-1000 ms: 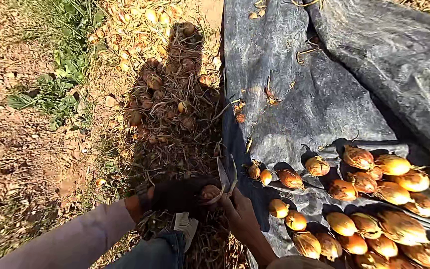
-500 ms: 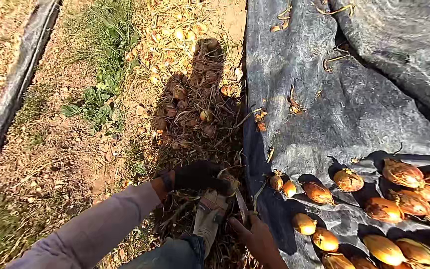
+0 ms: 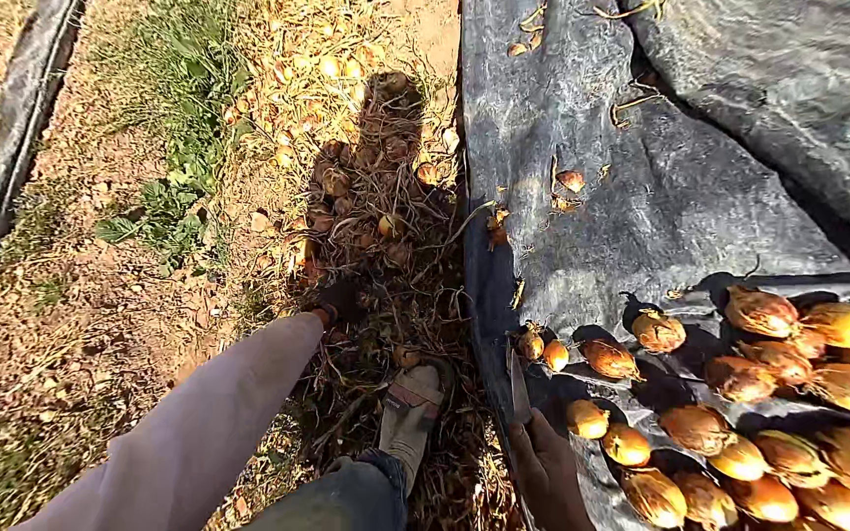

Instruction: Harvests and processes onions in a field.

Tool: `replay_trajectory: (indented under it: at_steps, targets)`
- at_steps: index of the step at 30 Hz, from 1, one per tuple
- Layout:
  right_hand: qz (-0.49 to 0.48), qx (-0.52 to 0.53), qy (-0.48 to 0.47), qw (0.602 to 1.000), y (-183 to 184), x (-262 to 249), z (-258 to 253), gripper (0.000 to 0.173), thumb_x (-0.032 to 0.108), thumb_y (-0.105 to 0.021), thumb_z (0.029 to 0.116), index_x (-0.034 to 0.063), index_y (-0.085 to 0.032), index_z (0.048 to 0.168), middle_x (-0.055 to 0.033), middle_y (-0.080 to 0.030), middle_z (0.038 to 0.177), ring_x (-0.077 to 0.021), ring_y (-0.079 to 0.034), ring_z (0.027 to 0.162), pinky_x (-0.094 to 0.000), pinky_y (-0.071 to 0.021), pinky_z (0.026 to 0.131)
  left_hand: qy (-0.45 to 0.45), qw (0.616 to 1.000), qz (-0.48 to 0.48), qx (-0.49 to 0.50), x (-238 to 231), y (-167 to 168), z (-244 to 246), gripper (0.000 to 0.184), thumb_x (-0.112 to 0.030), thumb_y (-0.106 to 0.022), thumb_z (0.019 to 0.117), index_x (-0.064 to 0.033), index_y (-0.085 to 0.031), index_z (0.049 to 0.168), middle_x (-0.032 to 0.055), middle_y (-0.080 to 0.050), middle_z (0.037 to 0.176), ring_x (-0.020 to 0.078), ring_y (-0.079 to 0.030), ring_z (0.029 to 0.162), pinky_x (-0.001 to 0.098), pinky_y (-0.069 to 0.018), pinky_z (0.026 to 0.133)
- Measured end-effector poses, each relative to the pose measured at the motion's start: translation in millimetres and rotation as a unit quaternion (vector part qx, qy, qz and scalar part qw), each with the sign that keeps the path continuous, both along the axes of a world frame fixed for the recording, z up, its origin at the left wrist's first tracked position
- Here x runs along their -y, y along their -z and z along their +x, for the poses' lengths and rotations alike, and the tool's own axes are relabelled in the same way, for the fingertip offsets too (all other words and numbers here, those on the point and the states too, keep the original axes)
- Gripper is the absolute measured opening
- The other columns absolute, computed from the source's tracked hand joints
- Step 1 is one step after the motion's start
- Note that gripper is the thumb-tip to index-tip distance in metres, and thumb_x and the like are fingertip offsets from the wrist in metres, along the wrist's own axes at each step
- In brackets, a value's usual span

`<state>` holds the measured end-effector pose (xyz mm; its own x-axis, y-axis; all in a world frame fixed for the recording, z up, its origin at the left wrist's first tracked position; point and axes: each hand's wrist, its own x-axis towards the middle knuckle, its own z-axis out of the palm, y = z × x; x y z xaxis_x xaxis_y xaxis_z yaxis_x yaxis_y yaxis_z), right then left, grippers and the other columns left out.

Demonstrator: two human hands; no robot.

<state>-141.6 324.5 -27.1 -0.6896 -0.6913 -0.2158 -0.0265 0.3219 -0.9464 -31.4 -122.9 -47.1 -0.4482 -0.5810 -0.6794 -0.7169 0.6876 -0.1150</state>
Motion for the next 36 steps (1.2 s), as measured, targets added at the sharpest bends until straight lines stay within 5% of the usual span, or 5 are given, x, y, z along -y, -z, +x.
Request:
replay_trajectory:
  at_steps: [4, 10, 20, 27, 36]
  targets:
    - [0.053, 0.065, -0.023, 0.996, -8, 13, 4, 0.054, 0.065, -0.049, 0.0977, 0.0131, -0.062, 0.098, 0.0067, -0.051, 0.063, -0.0060, -0.050, 0.052, -0.0284, -0.0455, 0.048, 0.126, 0.971, 0.128, -0.158, -53, -34, -13, 0.062, -0.041, -0.085, 0.0820, -0.0113, -0.066, 0.133, 0.0125, -0.061, 0.139, 0.0312, -0.056, 0.131, 0.0558, -0.0464, 0.109]
    - [0.009, 0.111, -0.055, 0.992, -21, 41, -12, 0.068, 0.073, -0.058, 0.0904, 0.0068, -0.060, 0.106, 0.0023, -0.057, 0.072, -0.0083, -0.058, 0.064, -0.0317, -0.0531, 0.061, 0.070, 0.925, 0.348, -0.137, -183, -123, -60, 0.043, -0.041, -0.087, 0.0805, -0.0269, -0.071, 0.119, -0.0071, -0.073, 0.098, 0.0061, -0.068, 0.087, 0.0352, -0.0583, 0.082]
    - [-0.136, 0.201, -0.085, 0.966, -13, 46, -8, 0.050, 0.061, -0.047, 0.1025, 0.0160, -0.062, 0.087, 0.0073, -0.044, 0.059, -0.0046, -0.042, 0.047, -0.0246, -0.0393, 0.044, 0.091, 0.900, 0.400, -0.147, -158, -146, -24, 0.015, -0.014, -0.062, 0.0988, -0.0106, -0.076, 0.093, -0.0013, -0.072, 0.080, 0.0084, -0.067, 0.072, 0.0327, -0.0568, 0.070]
    - [-0.071, 0.163, -0.037, 0.983, 5, 37, 0, 0.086, 0.082, -0.068, 0.0743, 0.0059, -0.064, 0.114, 0.0043, -0.069, 0.086, -0.0030, -0.063, 0.068, -0.0259, -0.0571, 0.061, 0.311, 0.895, 0.242, -0.209, -203, -157, -47, 0.018, -0.026, -0.064, 0.0975, -0.0156, -0.074, 0.108, 0.0052, -0.072, 0.098, 0.0245, -0.070, 0.090, 0.0497, -0.0566, 0.074]
    - [-0.232, 0.151, 0.195, 0.941, -14, -2, -57, 0.054, 0.077, -0.037, 0.0952, 0.0285, -0.057, 0.081, 0.0124, -0.047, 0.056, -0.0019, -0.042, 0.041, -0.0214, -0.0386, 0.037, 0.144, 0.985, 0.024, -0.093, -101, -87, -59, 0.024, -0.031, -0.059, 0.1004, -0.0201, -0.073, 0.116, 0.0096, -0.073, 0.106, 0.0335, -0.070, 0.101, 0.0615, -0.0560, 0.081]
